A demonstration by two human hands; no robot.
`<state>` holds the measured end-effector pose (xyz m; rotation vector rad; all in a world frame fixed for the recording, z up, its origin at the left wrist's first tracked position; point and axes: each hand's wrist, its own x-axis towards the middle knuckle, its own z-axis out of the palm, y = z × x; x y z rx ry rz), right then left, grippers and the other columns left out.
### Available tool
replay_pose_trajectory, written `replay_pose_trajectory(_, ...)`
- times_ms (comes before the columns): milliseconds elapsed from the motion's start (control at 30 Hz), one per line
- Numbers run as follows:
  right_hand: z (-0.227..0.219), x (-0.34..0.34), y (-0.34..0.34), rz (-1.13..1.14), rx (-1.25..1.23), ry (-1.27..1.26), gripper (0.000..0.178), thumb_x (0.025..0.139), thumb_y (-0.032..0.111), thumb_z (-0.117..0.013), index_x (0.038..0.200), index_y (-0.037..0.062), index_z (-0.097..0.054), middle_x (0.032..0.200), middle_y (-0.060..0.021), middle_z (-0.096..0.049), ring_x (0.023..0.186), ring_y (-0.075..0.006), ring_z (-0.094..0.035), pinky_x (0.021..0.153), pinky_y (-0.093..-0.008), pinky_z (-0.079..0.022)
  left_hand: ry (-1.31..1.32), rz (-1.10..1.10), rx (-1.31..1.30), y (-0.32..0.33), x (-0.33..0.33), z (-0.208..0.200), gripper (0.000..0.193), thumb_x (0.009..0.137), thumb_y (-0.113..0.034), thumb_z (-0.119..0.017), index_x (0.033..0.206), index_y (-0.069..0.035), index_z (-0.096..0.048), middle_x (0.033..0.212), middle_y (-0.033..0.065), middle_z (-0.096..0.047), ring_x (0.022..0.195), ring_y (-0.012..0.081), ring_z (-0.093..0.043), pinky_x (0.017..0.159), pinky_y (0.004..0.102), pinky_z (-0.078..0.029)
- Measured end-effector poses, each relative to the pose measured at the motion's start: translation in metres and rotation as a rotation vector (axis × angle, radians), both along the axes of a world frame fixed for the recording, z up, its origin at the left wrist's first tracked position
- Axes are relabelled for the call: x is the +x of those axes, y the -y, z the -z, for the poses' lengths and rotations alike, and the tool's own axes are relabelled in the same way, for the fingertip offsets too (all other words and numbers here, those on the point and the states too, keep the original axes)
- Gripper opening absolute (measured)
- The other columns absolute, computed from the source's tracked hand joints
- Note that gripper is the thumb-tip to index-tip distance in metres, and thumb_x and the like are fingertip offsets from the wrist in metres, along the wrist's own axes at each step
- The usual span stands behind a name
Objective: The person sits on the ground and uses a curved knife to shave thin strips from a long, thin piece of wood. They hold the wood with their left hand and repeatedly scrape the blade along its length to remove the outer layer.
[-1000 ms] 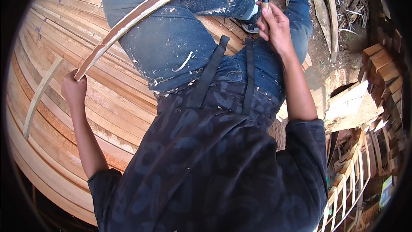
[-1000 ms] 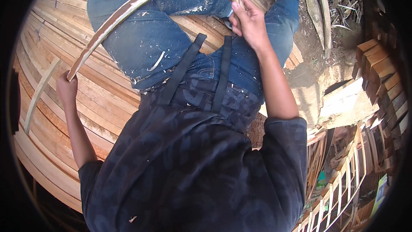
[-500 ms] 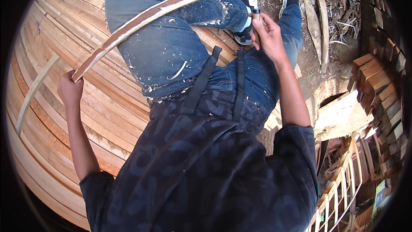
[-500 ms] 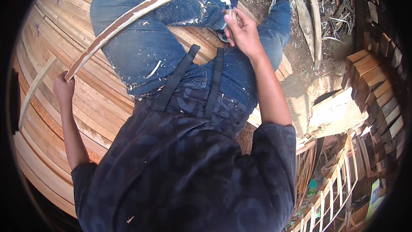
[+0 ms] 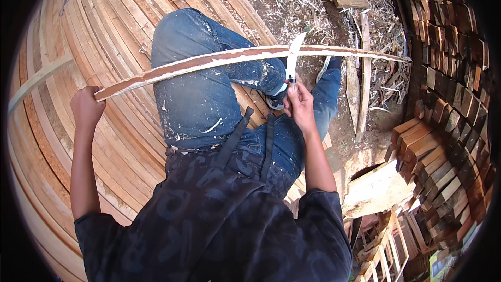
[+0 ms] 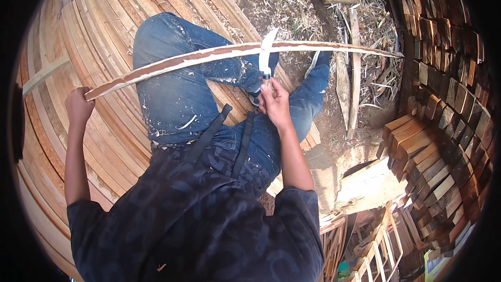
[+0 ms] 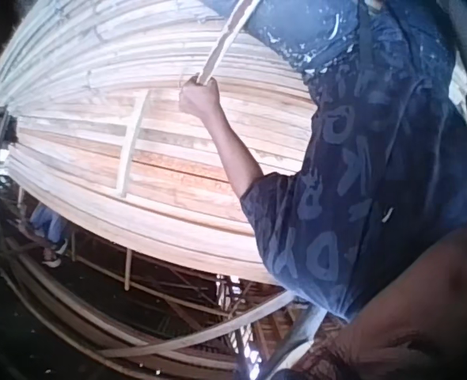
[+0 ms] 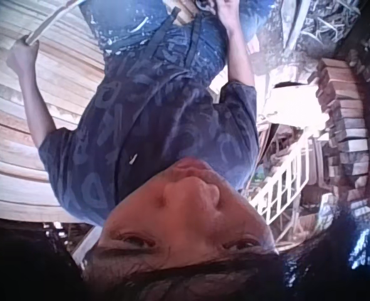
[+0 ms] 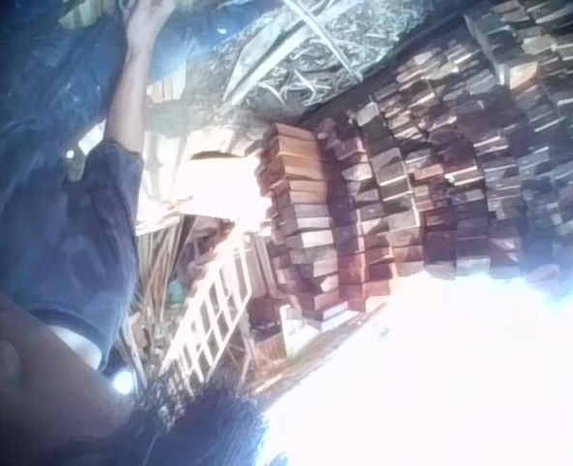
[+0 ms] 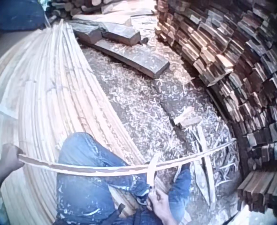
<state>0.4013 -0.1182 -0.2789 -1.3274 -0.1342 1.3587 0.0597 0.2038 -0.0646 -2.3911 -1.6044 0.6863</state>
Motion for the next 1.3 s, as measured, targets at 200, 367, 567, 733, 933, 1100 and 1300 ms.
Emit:
replay_pose_trajectory(200,0.015,0.019,0.000,0.204,0.021,0.143,0.026,0.098,0.018,-0.048,0.118,0.0022,-0.052,0.058,0.0028,-0.044,0.044,-0.0044,-0.037,0.040,-0.0209,-0.031,0.026,0.008,-0.010,-0.002,0.001,0.003,0.031,0.062,-0.008,-0.066,0.093,-0.008,-0.073,0.079,0.0183,-0.066,0.077,0.0330,-0.064,0.072,0.0401,-0.051)
replay_pose_trajectory(367,0.008,0.032,0.005,0.209,-0.040,0.217,0.025,0.098,0.020,-0.050,0.116,0.0036,-0.054,0.058,0.0025,-0.044,0.045,-0.0033,-0.037,0.039,-0.0189,-0.029,0.026,-0.006,-0.002,0.000,-0.009,0.005,0.033,0.061,-0.008,-0.067,0.093,-0.007,-0.073,0.078,0.0179,-0.067,0.077,0.0328,-0.064,0.073,0.0405,-0.051)
replay_pose_trajectory(567,0.017,0.024,0.014,-0.056,0.022,0.440,0.023,0.096,0.019,-0.054,0.111,0.0012,-0.055,0.060,0.0031,-0.046,0.045,-0.0043,-0.038,0.039,-0.0209,-0.031,0.018,-0.010,-0.008,0.000,-0.009,0.005,0.034,0.061,-0.009,-0.067,0.094,-0.007,-0.073,0.079,0.0179,-0.067,0.078,0.0327,-0.064,0.073,0.0408,-0.051)
replay_pose_trajectory(733,0.004,0.012,0.004,0.077,-0.057,0.183,0.021,0.098,0.019,-0.050,0.109,0.0032,-0.056,0.060,0.0039,-0.044,0.047,-0.0044,-0.039,0.040,-0.0193,-0.031,0.017,0.006,-0.002,-0.003,-0.007,0.004,0.034,0.061,-0.011,-0.068,0.094,-0.008,-0.073,0.081,0.0185,-0.067,0.077,0.0329,-0.064,0.073,0.0409,-0.050)
replay_pose_trajectory(933,0.017,0.016,0.005,0.329,-0.015,0.187,0.024,0.097,0.018,-0.050,0.114,0.0015,-0.054,0.060,0.0014,-0.048,0.048,-0.0045,-0.042,0.040,-0.0210,-0.033,0.025,0.042,0.012,-0.003,-0.011,0.004,0.033,0.061,-0.010,-0.068,0.094,-0.008,-0.073,0.079,0.0183,-0.067,0.077,0.0325,-0.064,0.073,0.0407,-0.051)
replay_pose_trajectory(1100,0.010,0.027,0.015,0.059,-0.045,0.251,0.025,0.098,0.020,-0.050,0.116,0.0032,-0.053,0.060,0.0013,-0.048,0.045,-0.0051,-0.040,0.043,-0.0191,-0.033,0.014,0.031,-0.010,0.003,-0.008,-0.005,0.034,0.061,-0.008,-0.067,0.094,-0.008,-0.073,0.077,0.0182,-0.066,0.075,0.0326,-0.064,0.071,0.0403,-0.051)
replay_pose_trajectory(1300,-0.013,0.012,0.028,-0.114,-0.012,0.049,0.026,0.098,0.019,-0.050,0.117,0.0006,-0.053,0.061,0.0006,-0.048,0.048,-0.0067,-0.042,0.045,-0.0216,-0.034,0.043,0.021,-0.066,0.045,-0.005,-0.028,0.031,0.061,-0.004,-0.065,0.091,-0.005,-0.073,0.070,0.0218,-0.062,0.066,0.0345,-0.063,0.062,0.0399,-0.049)
